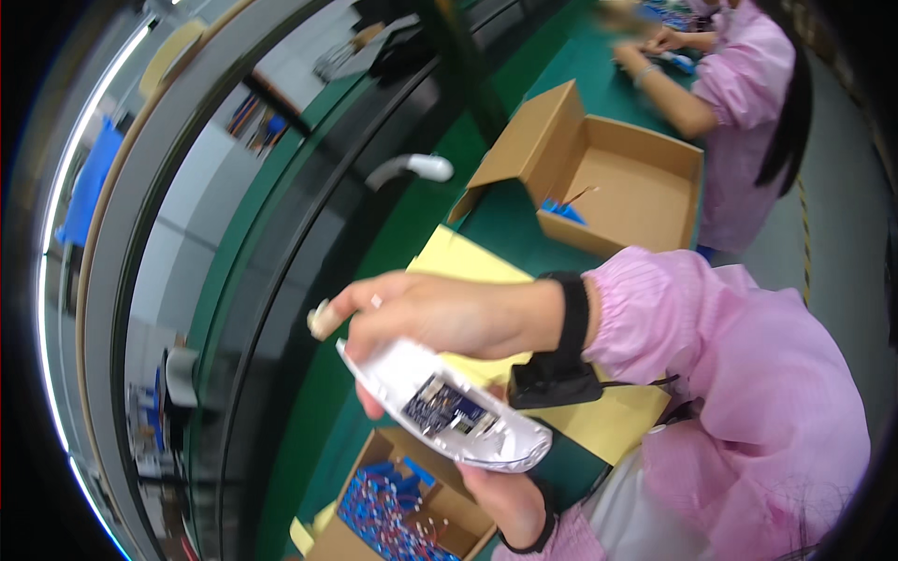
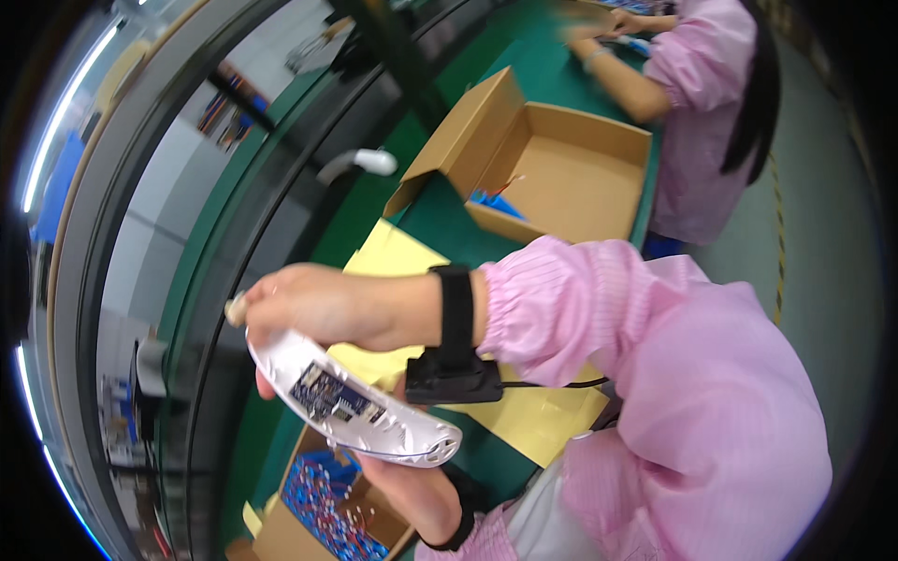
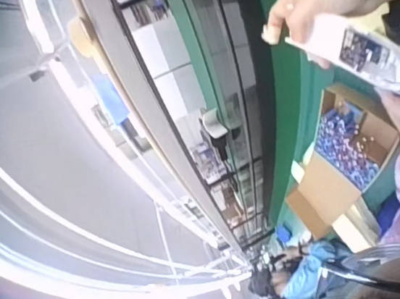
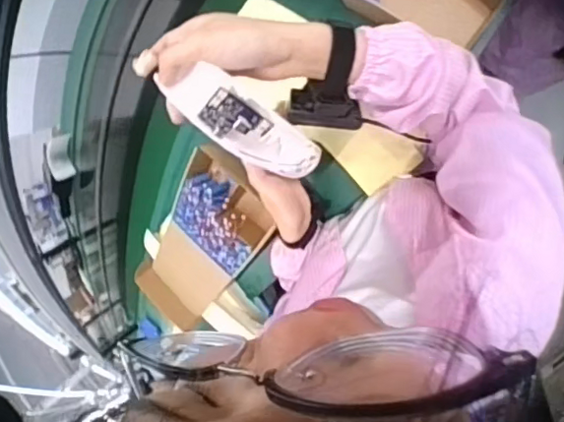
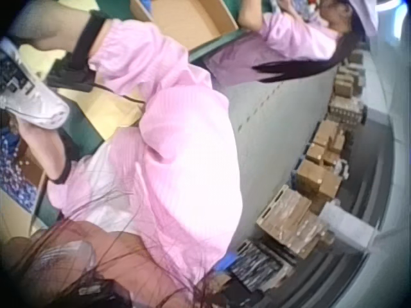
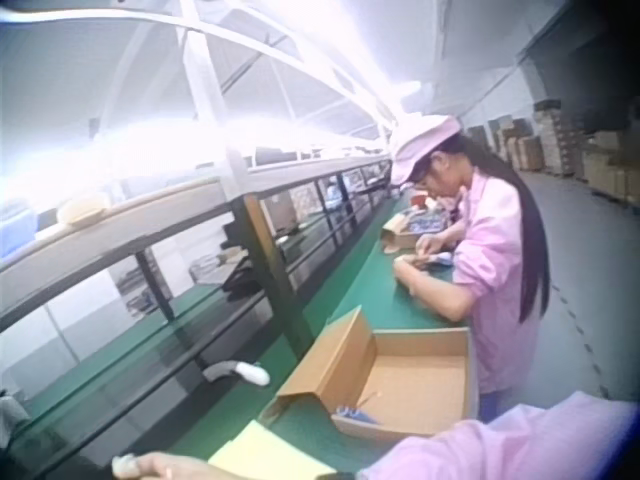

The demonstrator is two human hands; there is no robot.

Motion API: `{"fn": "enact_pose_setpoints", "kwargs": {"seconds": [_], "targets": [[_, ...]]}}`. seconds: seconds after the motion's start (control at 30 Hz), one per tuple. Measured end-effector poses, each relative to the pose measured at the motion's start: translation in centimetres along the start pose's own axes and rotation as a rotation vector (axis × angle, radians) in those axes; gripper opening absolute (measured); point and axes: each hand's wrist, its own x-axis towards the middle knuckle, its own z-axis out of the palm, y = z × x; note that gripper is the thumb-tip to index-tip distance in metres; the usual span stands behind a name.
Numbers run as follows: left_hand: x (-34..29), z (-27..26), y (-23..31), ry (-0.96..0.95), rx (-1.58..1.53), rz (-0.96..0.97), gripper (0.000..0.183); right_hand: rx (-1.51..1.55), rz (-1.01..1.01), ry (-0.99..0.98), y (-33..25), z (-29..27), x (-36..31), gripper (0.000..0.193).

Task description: Assembling LED display modules into plastic housings and preparing battery cells with adhesive strips.

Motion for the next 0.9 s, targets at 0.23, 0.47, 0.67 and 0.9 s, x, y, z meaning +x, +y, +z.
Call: {"fn": "enact_pose_setpoints", "kwargs": {"seconds": [0.23,0.47,0.67,0.9], "targets": [[0.1,0.6,1.3,-0.366,-0.054,-0.275,0.116,-0.341,0.146,0.086,-0.3,1.0,-1.3,0.035],[0.3,0.4,0.8,-0.193,-0.136,-0.158,0.085,-1.004,-0.463,0.454,0.1,-0.7,-4.5,0.033],[-0.1,0.0,0.6,-0.017,-0.061,-0.072,0.072,-0.716,-0.185,0.342,2.3,2.7,-8.1,0.024],[-0.1,0.2,1.3,-0.038,-0.042,-0.067,0.069,-0.477,-0.144,0.349,4.7,3.8,-7.1,0.029]]}}
